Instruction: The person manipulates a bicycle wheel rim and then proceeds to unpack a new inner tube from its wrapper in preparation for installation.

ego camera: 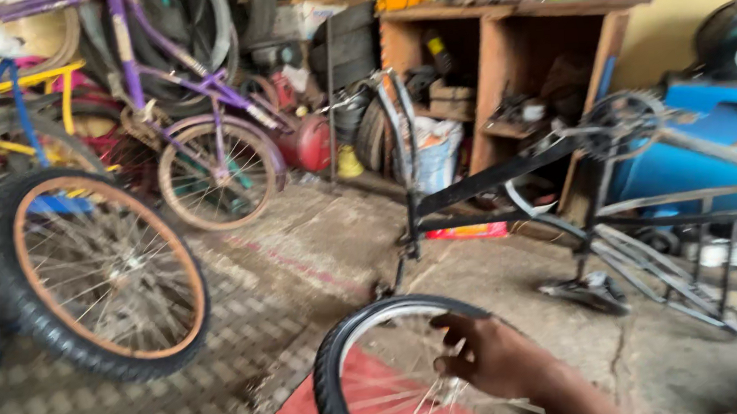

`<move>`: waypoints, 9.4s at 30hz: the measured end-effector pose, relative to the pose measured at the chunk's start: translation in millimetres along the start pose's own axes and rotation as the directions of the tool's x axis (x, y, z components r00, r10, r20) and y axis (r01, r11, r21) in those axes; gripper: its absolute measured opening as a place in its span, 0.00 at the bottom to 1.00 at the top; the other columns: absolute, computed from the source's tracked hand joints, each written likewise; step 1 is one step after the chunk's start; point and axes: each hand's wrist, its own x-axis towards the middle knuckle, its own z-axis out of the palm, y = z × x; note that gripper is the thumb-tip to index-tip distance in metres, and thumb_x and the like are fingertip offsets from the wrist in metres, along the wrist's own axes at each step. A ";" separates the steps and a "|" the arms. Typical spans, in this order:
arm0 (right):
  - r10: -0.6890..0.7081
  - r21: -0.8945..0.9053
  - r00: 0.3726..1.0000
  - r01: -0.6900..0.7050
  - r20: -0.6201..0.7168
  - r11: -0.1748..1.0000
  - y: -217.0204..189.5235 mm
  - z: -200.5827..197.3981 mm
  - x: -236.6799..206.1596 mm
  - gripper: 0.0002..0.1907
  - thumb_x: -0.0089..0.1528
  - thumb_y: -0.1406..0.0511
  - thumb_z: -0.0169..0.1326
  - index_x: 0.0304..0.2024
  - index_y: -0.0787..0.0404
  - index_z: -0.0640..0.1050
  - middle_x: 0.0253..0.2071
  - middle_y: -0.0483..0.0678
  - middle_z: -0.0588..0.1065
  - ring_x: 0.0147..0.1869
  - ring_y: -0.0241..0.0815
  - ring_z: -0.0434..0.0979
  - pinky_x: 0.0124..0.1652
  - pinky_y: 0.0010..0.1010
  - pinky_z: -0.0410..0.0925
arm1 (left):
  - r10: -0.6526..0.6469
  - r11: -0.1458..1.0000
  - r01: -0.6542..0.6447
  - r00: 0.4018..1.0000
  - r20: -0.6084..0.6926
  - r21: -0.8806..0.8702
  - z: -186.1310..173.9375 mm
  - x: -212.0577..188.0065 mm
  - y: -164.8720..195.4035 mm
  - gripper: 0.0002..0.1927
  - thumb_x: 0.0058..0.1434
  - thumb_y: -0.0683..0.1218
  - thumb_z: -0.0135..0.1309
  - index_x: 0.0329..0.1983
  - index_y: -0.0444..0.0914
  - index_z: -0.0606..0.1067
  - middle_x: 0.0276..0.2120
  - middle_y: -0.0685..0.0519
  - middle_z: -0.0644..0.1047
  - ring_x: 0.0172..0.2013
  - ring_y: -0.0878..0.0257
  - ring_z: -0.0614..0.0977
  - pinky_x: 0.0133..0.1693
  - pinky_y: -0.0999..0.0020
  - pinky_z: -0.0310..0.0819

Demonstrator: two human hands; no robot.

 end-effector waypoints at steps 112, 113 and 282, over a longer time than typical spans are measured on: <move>0.077 -0.150 0.641 -0.292 -0.764 0.945 -8.9 -182.2 -199.5 0.46 0.42 0.59 0.70 0.64 0.53 0.70 0.50 0.57 0.78 0.54 0.61 0.78 0.49 0.46 0.72 | 0.941 0.328 -0.804 0.231 0.249 -0.495 -29.6 -335.3 246.3 0.19 0.66 0.54 0.53 0.34 0.33 0.79 0.29 0.39 0.81 0.33 0.43 0.84 0.34 0.52 0.75; 0.045 -0.154 0.656 -0.243 -0.753 0.958 -5.3 -176.0 -180.9 0.46 0.43 0.60 0.71 0.64 0.54 0.70 0.50 0.57 0.78 0.54 0.61 0.78 0.50 0.45 0.72 | 0.938 0.342 -0.840 0.277 0.208 -0.422 -27.0 -321.4 244.8 0.20 0.68 0.53 0.52 0.32 0.31 0.79 0.29 0.37 0.80 0.33 0.40 0.82 0.34 0.50 0.74; 0.292 0.022 0.851 -0.315 -0.436 0.949 -16.5 -63.1 -61.0 0.28 0.50 0.64 0.61 0.55 0.59 0.78 0.32 0.57 0.83 0.36 0.54 0.86 0.40 0.41 0.77 | 0.831 0.553 -0.755 0.475 0.288 -0.351 -7.9 -160.2 158.2 0.15 0.62 0.49 0.54 0.29 0.33 0.82 0.25 0.39 0.83 0.29 0.46 0.86 0.33 0.55 0.76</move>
